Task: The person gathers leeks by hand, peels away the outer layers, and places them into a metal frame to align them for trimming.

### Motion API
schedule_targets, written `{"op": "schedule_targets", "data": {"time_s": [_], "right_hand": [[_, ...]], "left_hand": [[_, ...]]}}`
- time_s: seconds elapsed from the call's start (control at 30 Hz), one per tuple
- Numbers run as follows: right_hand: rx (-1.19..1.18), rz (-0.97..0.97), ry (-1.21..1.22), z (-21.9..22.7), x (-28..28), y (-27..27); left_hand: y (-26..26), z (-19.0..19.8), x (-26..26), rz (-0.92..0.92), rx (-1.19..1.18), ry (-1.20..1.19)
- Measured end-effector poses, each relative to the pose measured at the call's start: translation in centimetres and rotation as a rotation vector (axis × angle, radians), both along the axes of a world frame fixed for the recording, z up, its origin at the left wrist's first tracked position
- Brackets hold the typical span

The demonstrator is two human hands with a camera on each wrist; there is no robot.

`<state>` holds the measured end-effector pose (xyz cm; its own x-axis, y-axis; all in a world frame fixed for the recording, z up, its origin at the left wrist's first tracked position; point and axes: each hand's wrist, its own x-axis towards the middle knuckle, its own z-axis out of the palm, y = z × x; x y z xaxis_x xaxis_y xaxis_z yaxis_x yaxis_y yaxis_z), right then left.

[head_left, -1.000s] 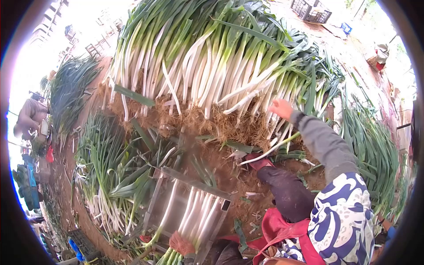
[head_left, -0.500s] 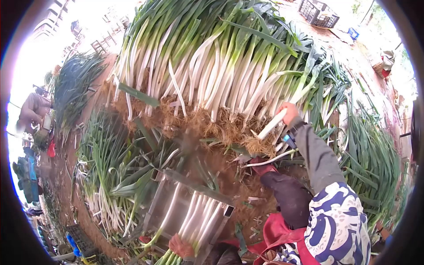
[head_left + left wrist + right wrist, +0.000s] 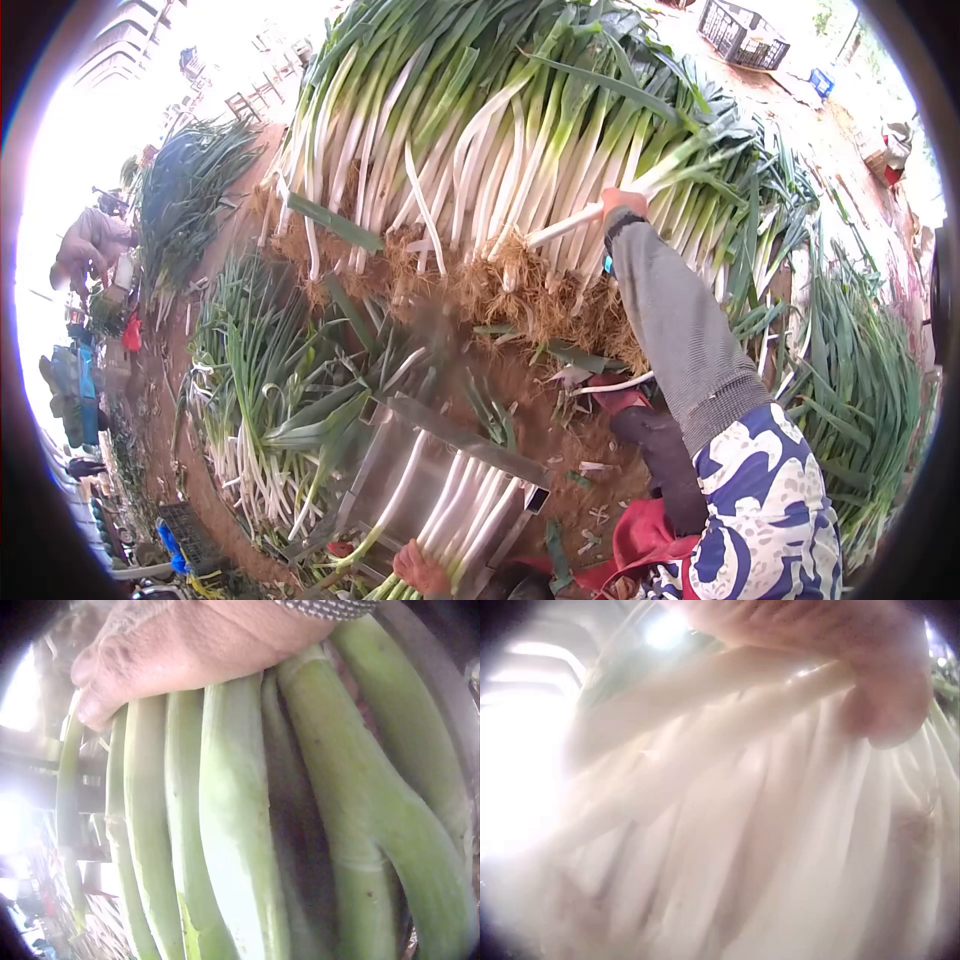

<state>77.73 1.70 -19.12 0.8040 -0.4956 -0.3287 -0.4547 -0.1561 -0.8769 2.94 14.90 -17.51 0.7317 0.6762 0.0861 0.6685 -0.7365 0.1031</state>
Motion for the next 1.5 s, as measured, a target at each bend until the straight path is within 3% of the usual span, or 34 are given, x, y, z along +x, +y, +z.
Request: {"op": "schedule_targets", "data": {"time_s": [0.07,0.17,0.2,0.3,0.33,0.37,0.43,0.5,0.57,0.63,0.7,0.83,0.87,0.97,1.0,1.1,1.13,1.23,1.27,1.37,1.5], "right_hand": [[-0.215,0.006,0.104,2.1,-0.9,0.9],[-0.1,0.022,0.258,4.4,-1.1,2.1],[-0.21,0.024,0.275,2.4,0.0,2.5],[-0.11,0.046,0.161,-0.3,1.0,2.0],[-0.247,0.039,0.157,0.0,0.9,1.8],[-0.304,-0.103,0.094,-3.7,3.3,1.5],[-0.104,-0.048,0.095,-0.4,1.9,1.0],[-0.058,0.079,0.063,2.0,0.5,0.4],[-0.067,0.02,0.058,3.5,-0.6,1.7],[-0.345,-0.017,0.177,2.2,0.6,2.7],[-0.218,-0.106,0.159,0.3,1.6,3.4],[0.411,0.058,-0.117,0.4,1.3,1.0],[0.409,0.135,-0.249,0.7,0.1,0.5],[0.4,0.225,-0.221,-0.3,0.5,-0.1],[0.521,0.167,-0.207,0.1,0.2,0.3],[0.576,0.164,-0.221,-2.2,2.4,0.0],[0.722,0.121,-0.141,-2.1,2.5,-0.2],[0.948,0.138,-0.079,-1.6,1.8,-0.7],[1.035,0.199,0.046,-1.3,1.5,-1.4],[1.222,0.292,0.013,-0.2,-0.2,-2.4],[1.283,0.255,0.002,1.3,-1.8,-2.9]], "left_hand": [[0.6,-0.9,-0.7,-0.045,0.035,0.004],[0.1,-0.3,-0.6,-0.046,0.072,-0.006],[-0.1,-0.4,-0.7,-0.031,0.088,0.016],[-0.2,0.5,0.8,-0.044,0.114,-0.053],[-0.1,-0.1,0.2,-0.02,0.092,-0.057],[0.0,-0.4,-0.2,-0.003,0.063,-0.053],[-0.3,0.6,0.7,-0.017,0.102,-0.054],[-0.2,0.8,0.6,-0.02,0.08,-0.055],[0.0,-0.2,-0.7,-0.003,-0.008,0.072],[-0.1,0.4,-0.5,0.042,-0.085,0.113],[-0.4,1.4,1.2,0.112,-0.155,0.059],[-0.5,0.8,1.2,0.092,-0.095,0.057],[-0.4,0.7,1.1,0.094,-0.102,0.051],[-0.3,0.6,0.9,0.093,-0.104,0.046],[-0.3,0.6,0.8,0.095,-0.101,0.044],[-0.4,0.9,1.1,0.088,-0.097,0.042],[-0.5,0.9,1.1,0.087,-0.1,0.035],[-0.3,0.9,1.0,0.088,-0.104,0.025],[-0.3,0.9,1.0,0.092,-0.11,0.026],[-0.3,0.8,1.1,0.088,-0.102,0.016],[-0.3,1.0,1.3,0.083,-0.097,0.013]]}}
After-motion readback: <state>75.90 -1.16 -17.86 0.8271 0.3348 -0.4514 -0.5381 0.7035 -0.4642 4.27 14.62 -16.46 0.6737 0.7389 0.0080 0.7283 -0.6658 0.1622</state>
